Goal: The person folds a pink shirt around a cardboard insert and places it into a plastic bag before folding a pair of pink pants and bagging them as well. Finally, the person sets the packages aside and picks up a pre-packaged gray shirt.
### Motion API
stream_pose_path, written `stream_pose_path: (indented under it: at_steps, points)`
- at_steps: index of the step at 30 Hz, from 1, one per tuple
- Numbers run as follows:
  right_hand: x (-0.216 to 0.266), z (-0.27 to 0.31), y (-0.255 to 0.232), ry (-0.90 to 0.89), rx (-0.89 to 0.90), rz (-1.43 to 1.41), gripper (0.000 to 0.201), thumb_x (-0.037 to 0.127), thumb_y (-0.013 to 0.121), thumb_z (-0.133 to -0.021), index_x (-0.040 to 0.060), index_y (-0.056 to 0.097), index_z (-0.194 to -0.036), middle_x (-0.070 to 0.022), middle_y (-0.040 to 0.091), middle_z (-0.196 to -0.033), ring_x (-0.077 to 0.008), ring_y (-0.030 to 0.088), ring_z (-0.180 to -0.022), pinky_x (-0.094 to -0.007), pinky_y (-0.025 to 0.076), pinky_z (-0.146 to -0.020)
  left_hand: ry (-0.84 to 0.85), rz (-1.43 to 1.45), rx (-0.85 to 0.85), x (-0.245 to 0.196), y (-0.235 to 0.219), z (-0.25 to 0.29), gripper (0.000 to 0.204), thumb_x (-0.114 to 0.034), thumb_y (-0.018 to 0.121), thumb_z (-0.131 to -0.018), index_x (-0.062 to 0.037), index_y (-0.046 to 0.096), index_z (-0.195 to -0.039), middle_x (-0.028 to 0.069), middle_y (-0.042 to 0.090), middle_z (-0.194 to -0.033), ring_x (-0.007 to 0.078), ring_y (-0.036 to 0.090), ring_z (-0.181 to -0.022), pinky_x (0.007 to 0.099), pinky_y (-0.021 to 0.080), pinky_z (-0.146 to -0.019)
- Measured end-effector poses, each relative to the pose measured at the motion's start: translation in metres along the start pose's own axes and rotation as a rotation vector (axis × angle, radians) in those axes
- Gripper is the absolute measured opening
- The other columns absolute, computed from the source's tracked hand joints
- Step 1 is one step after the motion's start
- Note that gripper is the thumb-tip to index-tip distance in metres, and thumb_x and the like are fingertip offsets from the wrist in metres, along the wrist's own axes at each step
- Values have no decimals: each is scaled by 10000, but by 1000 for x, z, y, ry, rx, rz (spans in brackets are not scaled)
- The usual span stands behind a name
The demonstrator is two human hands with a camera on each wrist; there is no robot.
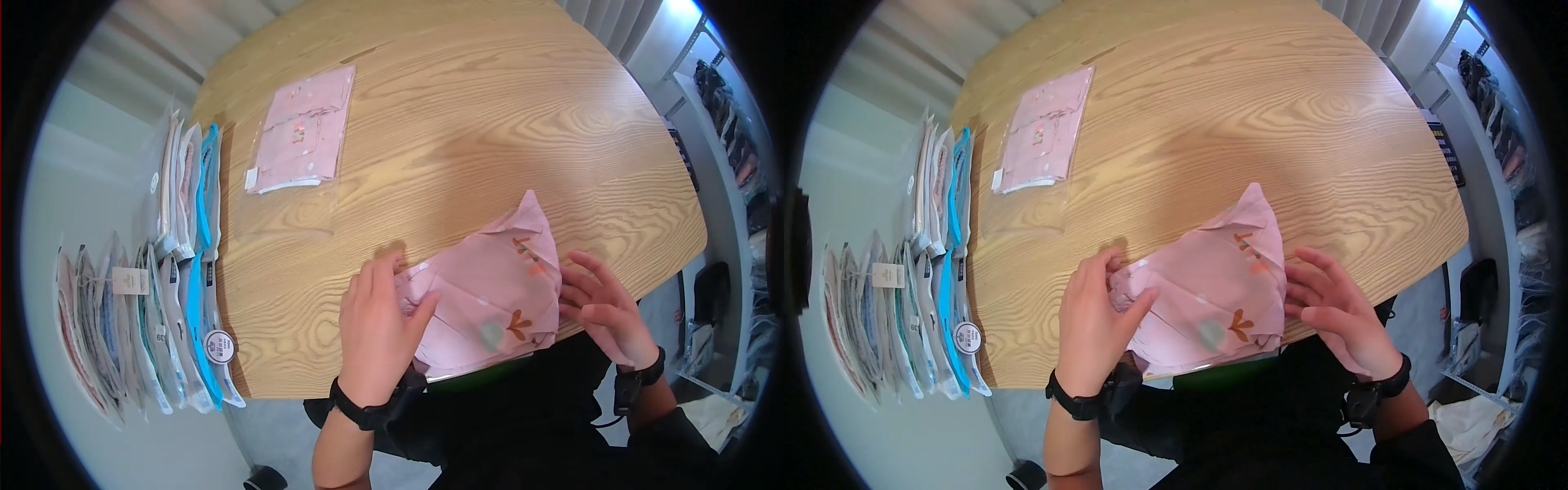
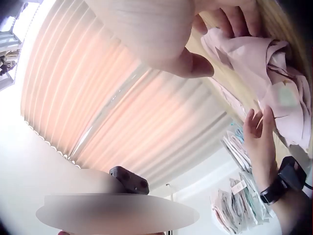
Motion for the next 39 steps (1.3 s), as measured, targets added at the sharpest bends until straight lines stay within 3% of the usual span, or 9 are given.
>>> stream_pose_path:
  at_steps: [6,9,14,16,20,22,28,29,39]
  points:
    - [-18,36,-34,-50,-109,-111,429,19,540,-879,19,445,-1298,-220,515,-1296,-313,571,-1173,-417,477,-977,-97,-84,225,2,0,-6,427,-216,787,-763,36,601,-1054,188,632,-931,373,607,-865,412,494,-761]
    - [-33,58,-43,-1,-31,-98,287,38,596,-869,-15,517,-1140,-195,602,-1162,-288,627,-1066,-414,503,-939,-35,-5,340,-4,4,-7,361,-210,773,-793,44,611,-990,176,636,-878,283,631,-807,354,496,-718]
    - [-83,59,-38,456,318,-17,320,-4,536,-951,-13,511,-1270,-155,596,-1272,-246,588,-1185,-361,475,-1012,-312,807,541,-33,9,6,233,-205,695,-910,-9,585,-971,28,609,-823,140,561,-657,310,455,-614]
    - [-102,45,-30,538,366,-16,353,67,595,-953,-13,503,-1285,-143,580,-1300,-233,581,-1197,-351,468,-1021,-395,1054,570,-58,2,10,228,-201,651,-957,-17,567,-1062,-23,601,-912,64,539,-785,261,457,-689]
    - [-110,38,-21,318,337,183,458,216,597,-969,0,467,-1352,-148,536,-1353,-247,524,-1264,-382,449,-1045,-610,1615,331,-83,7,29,402,-183,623,-973,-7,489,-1308,57,604,-1204,112,556,-1092,280,450,-947]
    - [-102,41,-19,293,213,93,490,266,578,-974,8,451,-1371,-148,520,-1371,-249,508,-1278,-392,442,-1053,-800,1744,276,-92,8,38,584,-229,592,-977,11,337,-1445,160,520,-1369,251,548,-1224,409,463,-1020]
    - [-78,38,-20,226,-119,-142,596,414,519,-989,29,401,-1429,-146,472,-1423,-254,460,-1323,-424,420,-1076,-910,1780,232,-118,15,58,581,-284,521,-1013,17,302,-1460,169,493,-1393,264,543,-1225,414,453,-1024]
    - [-81,22,-22,-177,224,-258,581,423,422,-1017,15,375,-1428,-157,428,-1459,-244,460,-1322,-406,401,-1089,-905,1798,199,-120,18,61,577,-283,518,-1015,15,304,-1459,168,491,-1395,263,537,-1231,416,451,-1025]
    - [-77,37,-30,-85,167,-449,633,495,368,-1005,51,347,-1457,-156,410,-1474,-274,452,-1327,-443,397,-1092,-964,1936,274,-100,48,88,525,-209,439,-1045,-10,242,-1489,143,438,-1452,261,483,-1300,436,425,-1071]
Point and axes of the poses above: each hand's wrist, its own z-axis away from the middle knuckle, its own y-axis out of the palm, x = y × z, the point moved 2 cm from there along -z, towards the middle knuckle
